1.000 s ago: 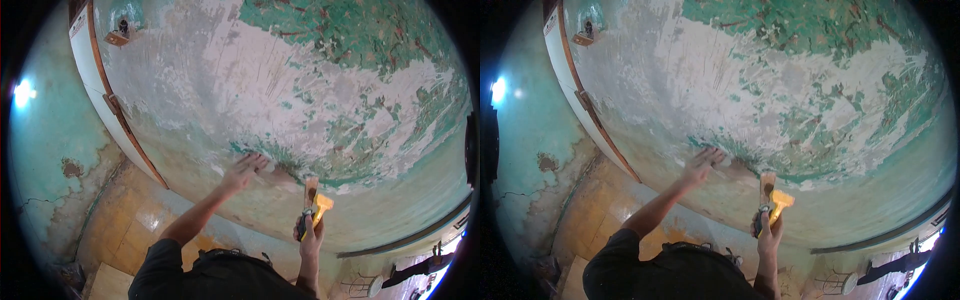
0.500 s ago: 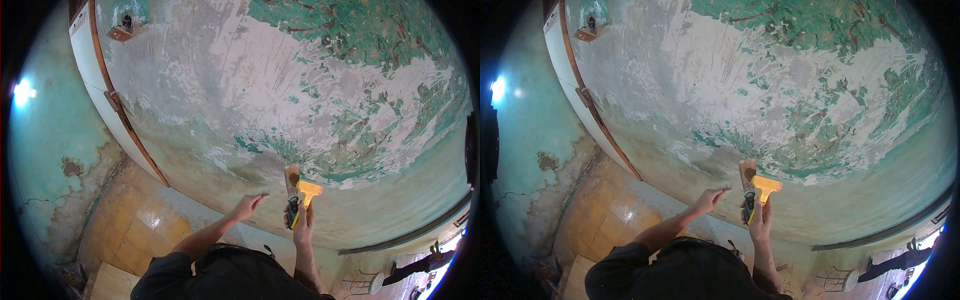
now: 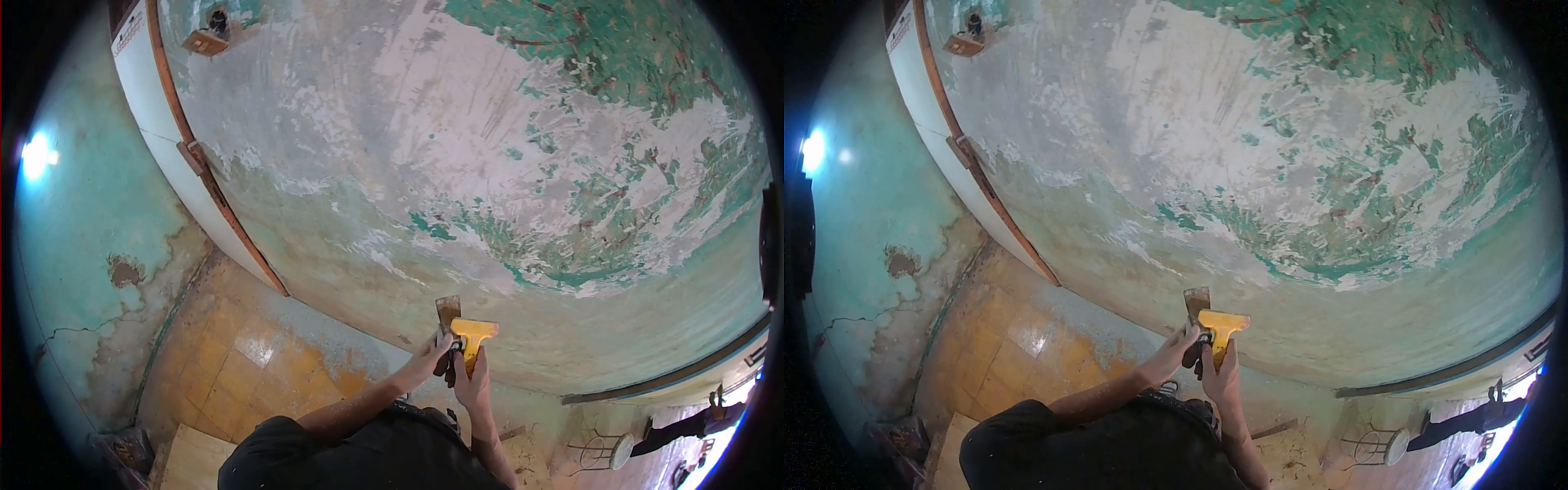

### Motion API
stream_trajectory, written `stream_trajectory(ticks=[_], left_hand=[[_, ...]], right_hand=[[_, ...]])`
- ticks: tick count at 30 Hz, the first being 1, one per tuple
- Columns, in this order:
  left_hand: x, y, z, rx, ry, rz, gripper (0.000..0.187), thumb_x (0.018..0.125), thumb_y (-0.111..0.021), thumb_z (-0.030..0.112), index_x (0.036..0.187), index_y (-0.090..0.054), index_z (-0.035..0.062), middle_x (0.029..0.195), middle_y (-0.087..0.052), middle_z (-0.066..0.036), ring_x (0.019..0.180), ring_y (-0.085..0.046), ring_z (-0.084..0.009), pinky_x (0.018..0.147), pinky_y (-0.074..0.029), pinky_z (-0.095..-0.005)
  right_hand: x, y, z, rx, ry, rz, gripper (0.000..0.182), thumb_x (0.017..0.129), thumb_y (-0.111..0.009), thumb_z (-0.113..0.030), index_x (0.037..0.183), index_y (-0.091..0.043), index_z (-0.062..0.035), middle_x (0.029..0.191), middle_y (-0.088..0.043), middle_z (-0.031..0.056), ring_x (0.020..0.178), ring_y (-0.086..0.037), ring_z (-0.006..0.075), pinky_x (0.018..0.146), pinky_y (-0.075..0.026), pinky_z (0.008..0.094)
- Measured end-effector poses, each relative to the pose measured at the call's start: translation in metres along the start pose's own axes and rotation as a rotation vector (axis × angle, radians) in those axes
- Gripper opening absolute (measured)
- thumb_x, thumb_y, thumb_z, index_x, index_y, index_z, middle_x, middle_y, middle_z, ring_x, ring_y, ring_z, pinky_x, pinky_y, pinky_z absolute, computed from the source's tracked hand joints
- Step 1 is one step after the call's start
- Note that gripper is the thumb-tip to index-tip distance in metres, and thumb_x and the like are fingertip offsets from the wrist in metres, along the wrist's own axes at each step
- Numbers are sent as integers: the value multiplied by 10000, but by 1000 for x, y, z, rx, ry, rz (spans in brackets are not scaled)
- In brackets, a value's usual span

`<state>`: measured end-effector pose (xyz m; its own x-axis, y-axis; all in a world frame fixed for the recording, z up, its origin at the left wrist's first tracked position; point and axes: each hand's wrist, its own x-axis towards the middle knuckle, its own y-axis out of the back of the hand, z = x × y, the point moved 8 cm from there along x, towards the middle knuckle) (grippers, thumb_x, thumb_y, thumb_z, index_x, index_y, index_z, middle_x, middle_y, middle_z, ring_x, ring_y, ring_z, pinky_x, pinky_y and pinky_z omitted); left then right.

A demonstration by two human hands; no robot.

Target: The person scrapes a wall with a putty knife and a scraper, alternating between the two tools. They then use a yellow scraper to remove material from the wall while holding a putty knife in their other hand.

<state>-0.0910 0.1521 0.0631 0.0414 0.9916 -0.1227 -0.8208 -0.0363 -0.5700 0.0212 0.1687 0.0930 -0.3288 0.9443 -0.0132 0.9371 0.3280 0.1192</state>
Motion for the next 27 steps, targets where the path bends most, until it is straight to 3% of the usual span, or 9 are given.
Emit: stream_trajectory(ticks=[4, 8, 12, 14, 15, 18, 22, 24, 27], left_hand=[[-22, -3, -11, 47, 74, -39, 372, 1062, -469, 460, 1118, -560, 103, 751, -518, 62, 575, -436, -33, 498, -317, -216], [-37, -3, -23, 91, 85, -38, 411, 1047, -507, 457, 932, -589, 71, 638, -538, 18, 494, -499, -75, 452, -366, -238], [-48, 20, -40, 131, 161, 8, 413, 1018, -565, 464, 921, -626, 67, 672, -569, 20, 533, -527, -73, 477, -386, -242], [-59, 44, -57, 106, 237, 143, 412, 998, -595, 476, 934, -654, 73, 708, -601, 18, 588, -545, -72, 516, -397, -243], [-80, 44, -38, 89, 352, 179, 421, 966, -648, 469, 1016, -651, 51, 844, -656, -7, 744, -620, -88, 651, -486, -237], [-113, 72, -22, 34, 421, 242, 454, 944, -669, 491, 1028, -649, 45, 860, -662, -31, 737, -620, -100, 683, -507, -272], [-145, 121, -17, -126, 371, 349, 452, 962, -633, 515, 910, -618, 66, 768, -628, -30, 639, -584, -131, 592, -510, -329], [-162, 129, 4, -197, 375, 341, 414, 946, -672, 483, 893, -580, 83, 759, -600, -24, 624, -572, -146, 565, -504, -337], [-168, 141, 27, -171, 430, 289, 342, 940, -712, 405, 906, -557, 101, 759, -569, -5, 630, -568, -135, 565, -490, -312]], right_hand=[[-25, 9, 30, -64, 21, 83, 188, 1033, -531, -158, 1117, -466, -2, 710, -579, 49, 507, -556, 113, 446, -450, 264], [-49, 10, 22, -116, 145, 226, 231, 1044, -525, -199, 1145, -505, 8, 805, -582, 36, 680, -553, 83, 586, -465, 250], [-76, -5, 18, 122, -32, 194, 264, 1055, -484, -248, 1148, -529, -5, 839, -582, 30, 772, -535, 79, 672, -457, 265], [-89, -13, 39, 91, -33, 178, 292, 1061, -446, -275, 1161, -507, -7, 830, -586, 53, 695, -572, 117, 621, -489, 289], [-98, -24, 43, 285, -100, 169, 308, 1065, -438, -288, 1178, -489, -7, 830, -588, 65, 645, -586, 145, 584, -501, 306], [-113, -51, 35, 509, -174, 178, 346, 1078, -418, -326, 1209, -446, -6, 786, -567, 82, 541, -608, 205, 497, -518, 336], [-140, -65, 98, 227, -66, 223, 350, 1084, -410, -348, 1219, -474, -31, 696, -482, 39, 492, -539, 125, 437, -448, 288], [-158, -75, 134, -67, -287, 182, 347, 1080, -429, -336, 1213, -520, -29, 705, -475, 15, 468, -492, 92, 405, -392, 277], [-188, -89, 143, -25, -449, 208, 335, 1073, -450, -328, 1148, -583, -30, 686, -466, -8, 463, -458, 75, 403, -351, 266]])
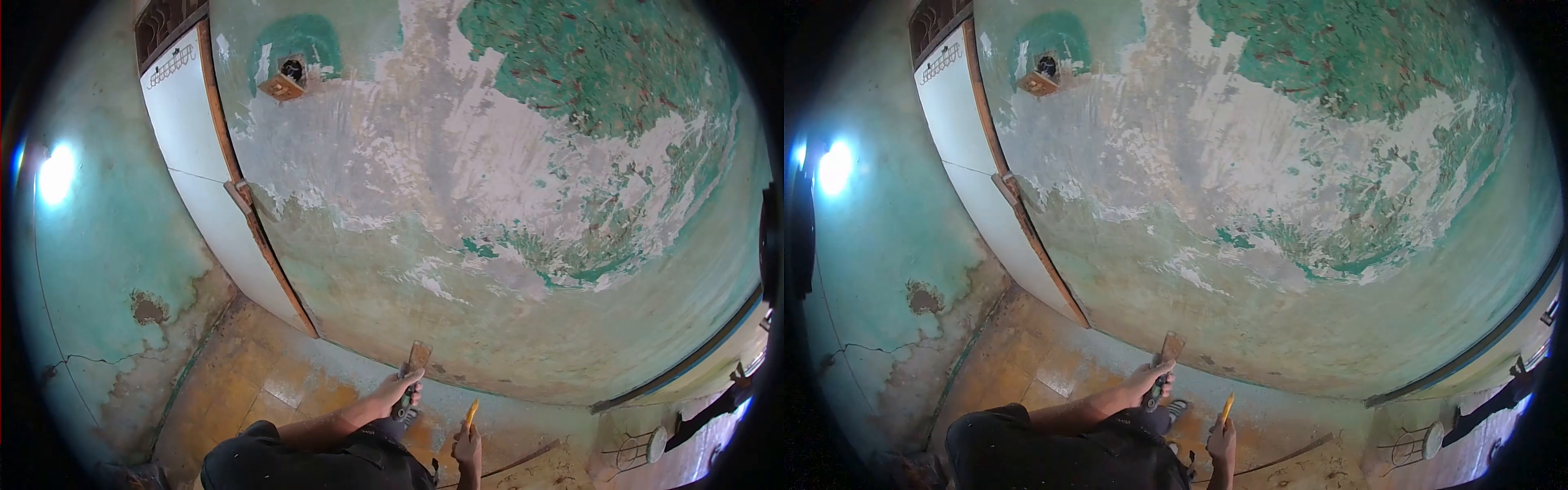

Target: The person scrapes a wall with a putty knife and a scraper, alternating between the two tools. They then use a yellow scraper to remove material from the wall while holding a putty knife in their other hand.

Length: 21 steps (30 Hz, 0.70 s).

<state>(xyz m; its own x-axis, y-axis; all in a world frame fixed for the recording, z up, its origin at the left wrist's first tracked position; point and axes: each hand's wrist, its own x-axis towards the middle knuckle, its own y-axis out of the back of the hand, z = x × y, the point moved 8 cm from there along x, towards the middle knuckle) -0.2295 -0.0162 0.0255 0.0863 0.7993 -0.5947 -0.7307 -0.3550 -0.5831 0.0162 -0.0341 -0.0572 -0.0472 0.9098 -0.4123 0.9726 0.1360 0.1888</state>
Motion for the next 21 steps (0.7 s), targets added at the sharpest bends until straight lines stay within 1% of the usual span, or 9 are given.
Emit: stream_trajectory(ticks=[2, 5, 8, 10, 14, 16, 18, 19, 21], left_hand=[[4, 1, 27, 46, -123, -111, 275, 942, -726, 314, 914, -542, 111, 752, -538, 7, 627, -554, -118, 557, -469, -293], [9, 3, 67, 116, -185, -148, 231, 960, -699, 269, 923, -536, 110, 742, -517, 22, 623, -543, -105, 550, -451, -281], [12, -13, 123, 193, -234, -289, 192, 966, -682, 240, 926, -553, 105, 725, -520, 23, 619, -541, -97, 552, -450, -274], [15, -23, 166, 340, -306, -332, 185, 965, -684, 232, 942, -562, 95, 717, -528, 23, 618, -543, -95, 558, -454, -272], [21, -29, 251, 602, -523, -394, 168, 966, -677, 191, 1001, -580, 58, 707, -554, 8, 605, -550, -93, 568, -471, -277], [29, -21, 275, 618, -463, -498, 157, 963, -675, 166, 1008, -579, 49, 711, -559, 2, 603, -556, -99, 565, -475, -283], [40, -9, 297, 635, -363, -588, 148, 960, -672, 140, 1015, -578, 40, 715, -564, -4, 601, -561, -105, 562, -478, -289], [42, -4, 311, 633, -366, -626, 134, 952, -670, 114, 1011, -579, 37, 715, -567, -13, 598, -567, -114, 557, -480, -294], [51, -2, 325, 651, -325, -712, 122, 945, -669, 88, 1007, -580, 33, 714, -571, -23, 595, -573, -123, 553, -481, -300]], right_hand=[[-8, -9, -1, -32, -78, 16, 333, 1071, -458, -326, 1123, -599, -28, 672, -461, -12, 470, -456, 74, 415, -352, 262], [-3, -28, -34, -134, 106, 67, 334, 1070, -460, -311, 1047, -624, -22, 652, -460, -16, 496, -447, 67, 460, -367, 262], [-1, -54, -127, -45, 257, 142, 349, 1070, -459, -285, 1122, -661, -5, 659, -480, -18, 549, -470, 67, 514, -385, 259], [8, -71, -181, 77, 399, 223, 379, 1065, -467, -243, 1288, -628, 19, 686, -512, -14, 610, -485, 65, 558, -393, 253], [16, -112, -292, -14, 840, 487, 403, 1012, -543, -100, 1384, -550, 55, 1036, -711, 96, 888, -623, 119, 769, -500, 273], [31, -130, -317, 41, 792, 589, 393, 972, -576, -44, 1359, -584, 30, 1193, -698, 173, 995, -658, 175, 849, -508, 298], [37, -147, -356, 14, 689, 717, 385, 941, -603, -25, 1325, -617, 4, 1166, -702, 200, 993, -676, 199, 850, -508, 298], [40, -154, -367, 36, 768, 848, 403, 916, -673, -61, 1318, -644, -65, 1056, -703, 187, 871, -690, 228, 774, -528, 307], [45, -164, -383, 56, 794, 962, 410, 920, -681, -72, 1328, -640, -76, 1055, -704, 176, 853, -695, 251, 758, -534, 315]])
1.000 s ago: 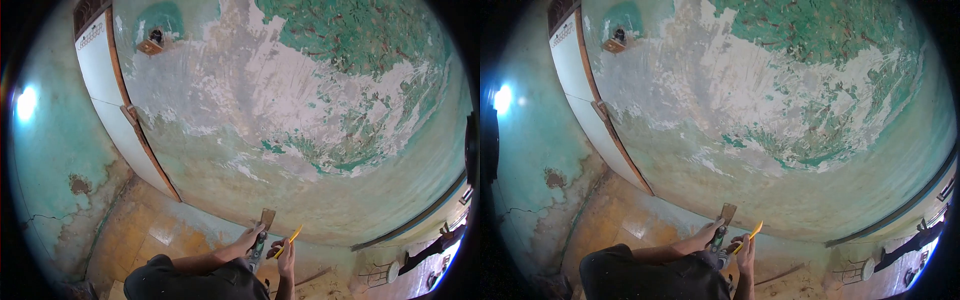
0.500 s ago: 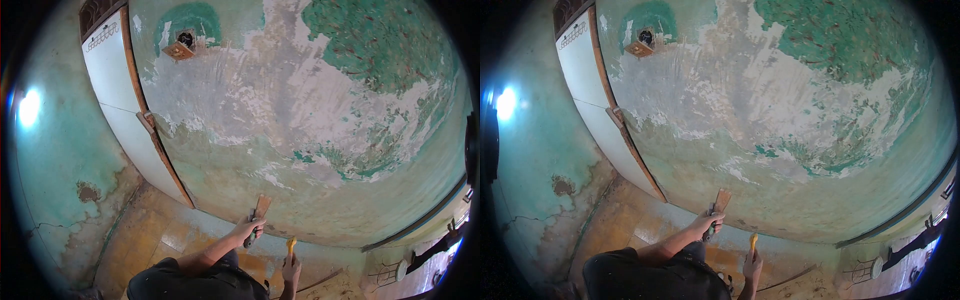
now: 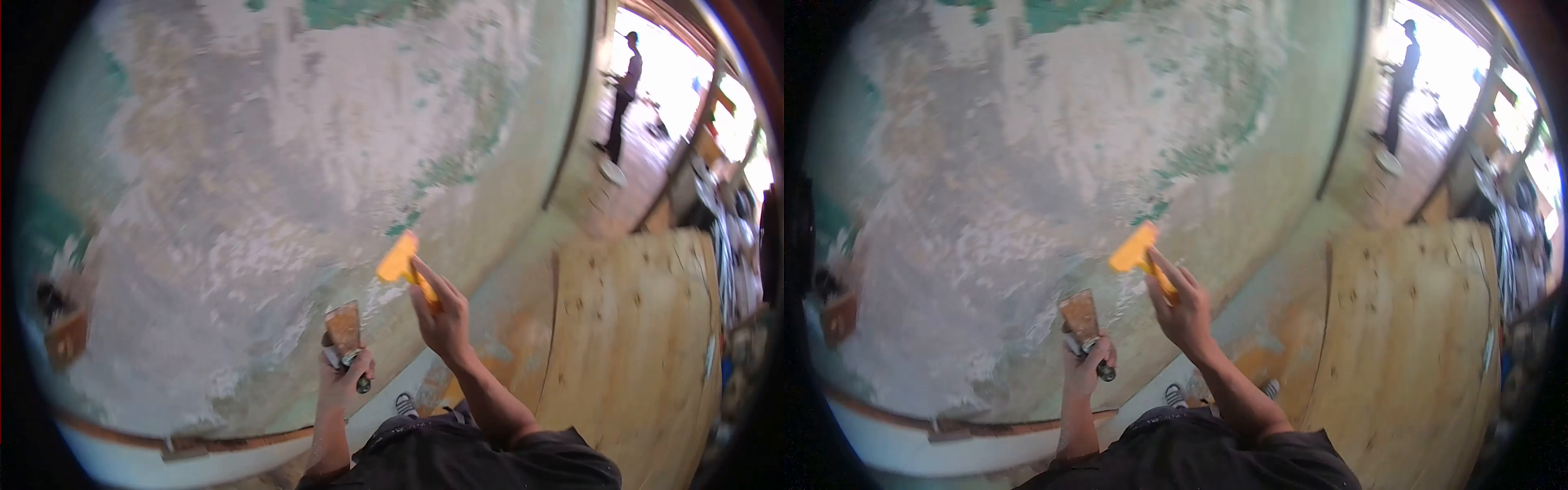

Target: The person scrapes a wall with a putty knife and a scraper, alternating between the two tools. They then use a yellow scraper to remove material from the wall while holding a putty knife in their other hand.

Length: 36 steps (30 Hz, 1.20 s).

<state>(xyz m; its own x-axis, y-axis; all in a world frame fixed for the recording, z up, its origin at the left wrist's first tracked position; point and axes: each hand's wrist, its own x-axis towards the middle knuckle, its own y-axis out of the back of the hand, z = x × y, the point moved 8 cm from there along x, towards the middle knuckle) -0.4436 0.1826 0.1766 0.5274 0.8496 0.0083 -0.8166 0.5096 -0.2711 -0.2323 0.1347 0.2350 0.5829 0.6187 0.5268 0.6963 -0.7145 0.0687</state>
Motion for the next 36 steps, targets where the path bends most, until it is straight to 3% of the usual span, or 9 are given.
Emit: stream_trajectory(ticks=[8, 13, 16, 17, 22, 25, 28, 32, 36], left_hand=[[4, 38, 2, 110, 83, -211, 160, 927, -689, 75, 1020, -582, -1, 719, -614, -62, 600, -601, -149, 573, -497, -297], [11, 53, -3, 139, 155, -221, 163, 921, -690, 52, 1036, -594, -10, 725, -623, -59, 605, -610, -143, 569, -502, -291], [16, 54, -11, 152, 194, -238, 157, 913, -698, 43, 1033, -612, -11, 738, -635, -58, 608, -617, -132, 560, -505, -278], [13, 57, -16, 191, 236, -252, 153, 908, -703, 37, 1030, -623, -10, 746, -642, -57, 612, -622, -126, 557, -508, -271], [13, 55, -34, 258, 256, -324, 199, 871, -758, 61, 1019, -647, -11, 757, -658, -52, 630, -640, -128, 565, -521, -268], [7, 55, -38, 146, 297, -345, 202, 871, -760, 68, 1020, -647, -8, 753, -662, -56, 632, -643, -131, 556, -517, -269], [15, 54, -39, 352, 324, -382, 168, 888, -735, 49, 1021, -647, -5, 751, -663, -63, 630, -640, -135, 548, -512, -272], [15, 57, -42, 154, 291, -311, 181, 880, -755, 78, 1006, -650, 1, 743, -661, -43, 612, -624, -113, 541, -498, -261], [21, 57, -36, 416, 271, -384, 162, 897, -724, 61, 1029, -649, 5, 740, -659, -53, 608, -626, -123, 549, -511, -273]], right_hand=[[-8, -52, 8, -107, -52, 178, 405, 936, -699, -190, 1333, -645, -126, 950, -712, 164, 735, -694, 287, 657, -539, 351], [34, -46, 18, -112, -69, 376, 310, 904, -743, -214, 1194, -724, -110, 977, -738, 173, 802, -739, 275, 681, -552, 348], [36, -40, 13, -131, -147, 262, 302, 901, -749, -221, 1176, -729, -98, 964, -741, 167, 807, -744, 277, 691, -556, 345], [21, -47, 14, -186, -89, 220, 302, 930, -723, -154, 1195, -703, -10, 1070, -749, 167, 928, -697, 104, 814, -545, 276], [34, -42, 17, -151, -208, 277, 301, 918, -740, -162, 1183, -715, -20, 1054, -752, 164, 917, -718, 118, 799, -552, 275], [14, -52, 14, -228, -80, 244, 295, 895, -760, -156, 1172, -732, -55, 1044, -753, 155, 895, -745, 178, 784, -562, 303], [18, -53, 12, -208, -9, 316, 312, 871, -783, -193, 1171, -739, -115, 1019, -746, 154, 881, -749, 271, 744, -578, 340], [17, -48, 11, -155, -141, 284, 309, 869, -786, -189, 1167, -743, -117, 1001, -749, 152, 875, -750, 270, 751, -579, 339], [5, -68, 12, -195, -36, 237, 297, 899, -759, -144, 1169, -723, -28, 1011, -757, 161, 930, -737, 164, 817, -568, 305]])
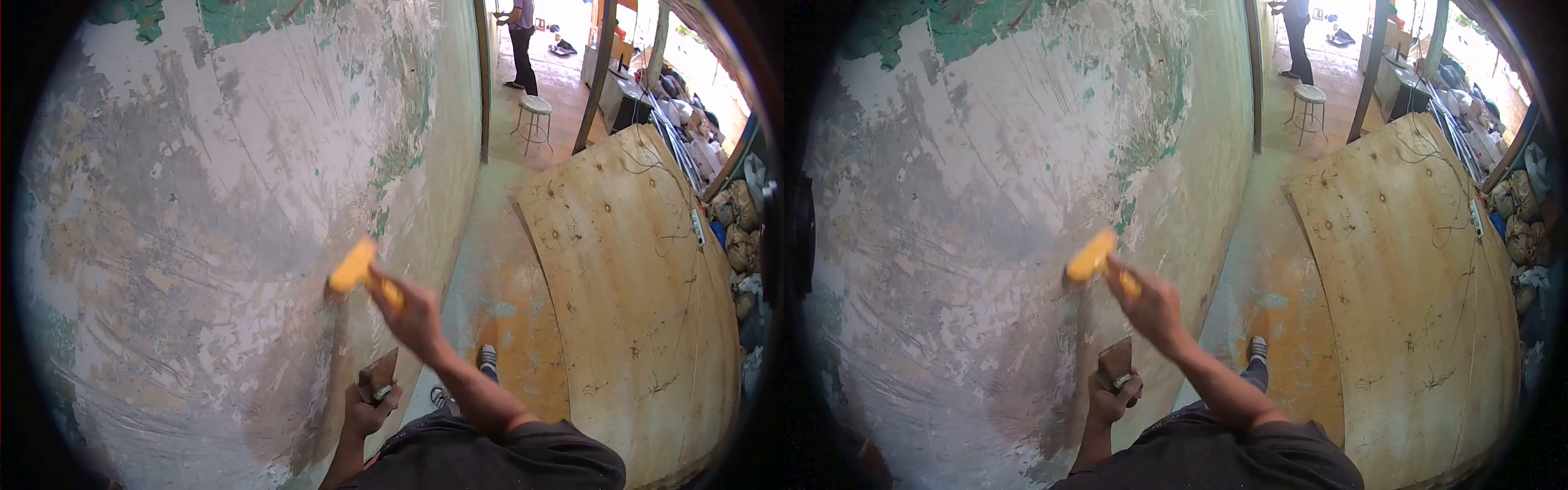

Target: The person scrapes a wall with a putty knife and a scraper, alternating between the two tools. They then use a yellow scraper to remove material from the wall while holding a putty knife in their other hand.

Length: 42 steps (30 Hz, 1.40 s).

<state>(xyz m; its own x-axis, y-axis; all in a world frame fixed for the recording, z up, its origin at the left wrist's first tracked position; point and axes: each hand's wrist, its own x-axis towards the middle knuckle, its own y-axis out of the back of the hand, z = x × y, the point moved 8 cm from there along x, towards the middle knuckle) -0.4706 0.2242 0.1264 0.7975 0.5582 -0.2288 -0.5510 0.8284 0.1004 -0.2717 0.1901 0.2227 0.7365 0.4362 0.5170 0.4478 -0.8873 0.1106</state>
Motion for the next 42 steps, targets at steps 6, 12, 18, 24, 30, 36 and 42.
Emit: stream_trajectory(ticks=[6, 12, 18, 24, 30, 36, 42], left_hand=[[-10, 9, 4, -104, -138, 70, 132, 904, -664, 10, 1012, -588, 1, 697, -616, -76, 574, -603, -153, 538, -509, -319], [-6, 5, 6, -193, -84, 88, 119, 898, -676, 14, 980, -591, -4, 701, -624, -80, 578, -606, -152, 540, -509, -319], [3, 4, 6, -173, -132, 57, 111, 900, -675, 11, 979, -597, 3, 708, -629, -89, 573, -600, -155, 542, -503, -314], [3, 3, -2, -123, -65, 67, 135, 904, -715, 44, 1002, -637, -5, 714, -648, -62, 611, -633, -130, 544, -508, -278], [-3, 8, 5, -247, -154, 110, 140, 901, -723, 57, 992, -636, -5, 711, -652, -60, 601, -632, -120, 524, -493, -259], [-12, 14, 14, -279, -155, 143, 125, 902, -711, 37, 984, -630, -10, 704, -641, -66, 584, -616, -133, 510, -484, -263], [-9, 10, 18, -203, -175, 101, 121, 894, -720, 36, 963, -629, -4, 696, -641, -62, 580, -617, -123, 501, -481, -259]], right_hand=[[24, 13, 9, 30, 2, 115, 273, 903, -752, -187, 1155, -739, -84, 1007, -748, 164, 949, -745, 266, 789, -571, 327], [53, 23, 11, -8, -260, 32, 290, 888, -768, -200, 1151, -741, -81, 1006, -741, 174, 911, -749, 259, 762, -574, 330], [60, 24, 10, -95, -186, 68, 291, 887, -767, -223, 1151, -745, -101, 972, -751, 144, 867, -754, 255, 735, -580, 339], [12, 14, -9, 46, -34, -20, 290, 881, -777, -150, 1144, -738, -36, 1043, -754, 154, 956, -738, 172, 817, -565, 292], [46, 21, -1, 47, -127, 8, 306, 893, -772, -190, 1158, -734, -43, 1035, -759, 146, 949, -730, 144, 804, -560, 289], [72, 34, -9, -52, -186, -6, 299, 866, -789, -220, 1140, -750, -106, 991, -751, 147, 899, -752, 258, 765, -578, 326], [9, 10, -19, 15, 5, -49, 300, 907, -756, -222, 1159, -737, -59, 1003, -753, 165, 857, -744, 173, 736, -561, 314]])
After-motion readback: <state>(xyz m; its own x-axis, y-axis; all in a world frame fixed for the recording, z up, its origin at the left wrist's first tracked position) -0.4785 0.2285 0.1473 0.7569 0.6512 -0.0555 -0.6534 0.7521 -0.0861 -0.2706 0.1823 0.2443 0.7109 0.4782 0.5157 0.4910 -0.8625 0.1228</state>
